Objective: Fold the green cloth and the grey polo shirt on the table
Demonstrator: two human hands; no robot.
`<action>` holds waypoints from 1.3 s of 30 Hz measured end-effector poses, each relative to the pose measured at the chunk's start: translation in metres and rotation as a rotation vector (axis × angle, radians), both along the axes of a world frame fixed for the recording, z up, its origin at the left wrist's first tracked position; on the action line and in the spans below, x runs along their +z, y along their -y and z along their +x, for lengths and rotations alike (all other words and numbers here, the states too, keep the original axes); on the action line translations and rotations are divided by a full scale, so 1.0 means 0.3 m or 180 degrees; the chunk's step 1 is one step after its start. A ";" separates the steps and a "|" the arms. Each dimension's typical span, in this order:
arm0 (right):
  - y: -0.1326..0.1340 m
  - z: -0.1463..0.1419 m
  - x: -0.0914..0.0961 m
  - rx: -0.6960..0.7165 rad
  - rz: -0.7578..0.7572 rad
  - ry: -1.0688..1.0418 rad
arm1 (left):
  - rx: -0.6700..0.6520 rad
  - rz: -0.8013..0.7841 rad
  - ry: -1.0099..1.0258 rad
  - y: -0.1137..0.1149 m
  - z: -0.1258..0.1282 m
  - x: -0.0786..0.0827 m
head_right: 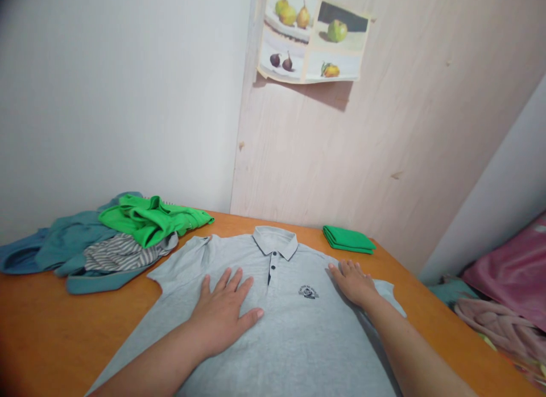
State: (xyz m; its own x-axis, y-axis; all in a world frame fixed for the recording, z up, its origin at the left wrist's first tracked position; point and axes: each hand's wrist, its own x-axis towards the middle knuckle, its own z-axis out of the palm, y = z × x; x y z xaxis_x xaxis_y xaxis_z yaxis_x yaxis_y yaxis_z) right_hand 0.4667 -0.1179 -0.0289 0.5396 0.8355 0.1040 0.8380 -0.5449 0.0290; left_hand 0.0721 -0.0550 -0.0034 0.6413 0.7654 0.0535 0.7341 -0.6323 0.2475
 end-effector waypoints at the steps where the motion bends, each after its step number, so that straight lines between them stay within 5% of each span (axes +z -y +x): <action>1: 0.021 -0.004 -0.001 -0.0069 -0.0031 -0.0023 | -0.0005 -0.0007 -0.0016 0.000 0.000 0.002; 8: 0.041 -0.086 0.064 -0.0203 -0.0005 -0.0109 | -0.0059 -0.0070 -0.0045 0.000 -0.004 0.006; 14: -0.067 -0.351 0.096 0.0637 0.0029 -0.0392 | -0.0055 -0.0025 0.0009 0.001 -0.004 -0.002; 20: -0.082 -0.602 0.072 0.1603 0.0010 -0.0817 | -0.0073 -0.0047 0.0061 0.006 -0.010 0.002; 39: -0.053 -0.641 0.035 0.1442 -0.0040 -0.0462 | 0.0029 -0.0244 0.0381 0.004 -0.027 0.030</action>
